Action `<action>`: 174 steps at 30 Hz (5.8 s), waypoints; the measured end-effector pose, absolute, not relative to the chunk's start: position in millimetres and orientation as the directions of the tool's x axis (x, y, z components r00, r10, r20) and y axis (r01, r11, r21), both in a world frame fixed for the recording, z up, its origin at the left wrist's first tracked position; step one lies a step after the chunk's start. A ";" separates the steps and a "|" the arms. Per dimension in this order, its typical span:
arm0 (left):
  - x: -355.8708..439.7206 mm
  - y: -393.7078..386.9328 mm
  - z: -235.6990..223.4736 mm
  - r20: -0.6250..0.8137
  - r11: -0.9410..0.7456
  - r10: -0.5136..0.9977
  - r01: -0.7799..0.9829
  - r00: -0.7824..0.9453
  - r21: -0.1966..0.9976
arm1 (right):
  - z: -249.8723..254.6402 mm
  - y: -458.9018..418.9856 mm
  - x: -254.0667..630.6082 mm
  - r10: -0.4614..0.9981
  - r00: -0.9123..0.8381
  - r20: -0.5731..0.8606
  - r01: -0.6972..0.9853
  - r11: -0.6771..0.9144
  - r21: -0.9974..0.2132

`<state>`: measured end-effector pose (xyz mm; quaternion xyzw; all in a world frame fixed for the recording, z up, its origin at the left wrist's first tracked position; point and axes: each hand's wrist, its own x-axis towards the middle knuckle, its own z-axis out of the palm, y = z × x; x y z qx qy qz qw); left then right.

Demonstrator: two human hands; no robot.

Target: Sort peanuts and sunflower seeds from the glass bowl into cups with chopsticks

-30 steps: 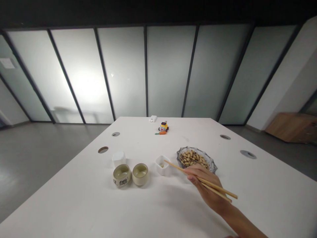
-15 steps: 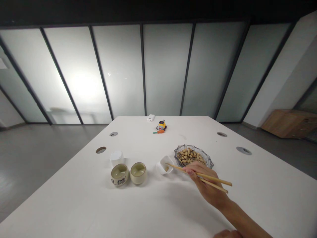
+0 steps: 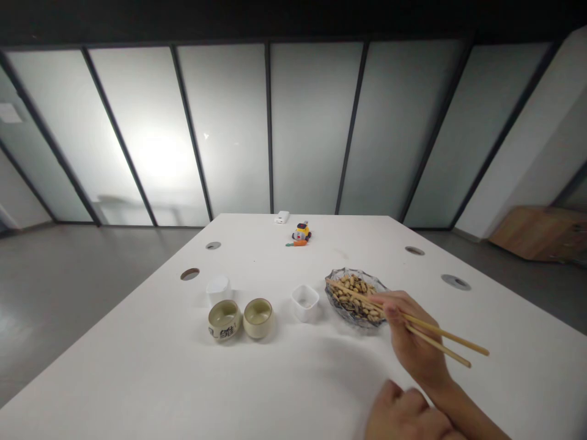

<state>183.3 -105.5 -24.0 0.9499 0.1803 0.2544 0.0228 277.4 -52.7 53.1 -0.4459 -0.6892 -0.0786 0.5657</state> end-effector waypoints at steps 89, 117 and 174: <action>70.9 11.5 2.7 0.230 -0.288 0.955 0.401 0.188 0.869 | 24.1 -27.2 315.6 0.728 0.419 0.543 0.539 0.282 -0.794; 69.9 11.8 0.2 0.221 -0.322 0.943 0.516 0.248 0.794 | 21.9 -27.6 311.4 0.679 0.214 0.702 0.685 0.408 -0.604; 68.2 11.4 1.6 0.211 -0.317 0.944 0.517 0.254 0.795 | 58.9 -45.4 313.6 0.573 0.498 0.651 0.659 0.238 -0.714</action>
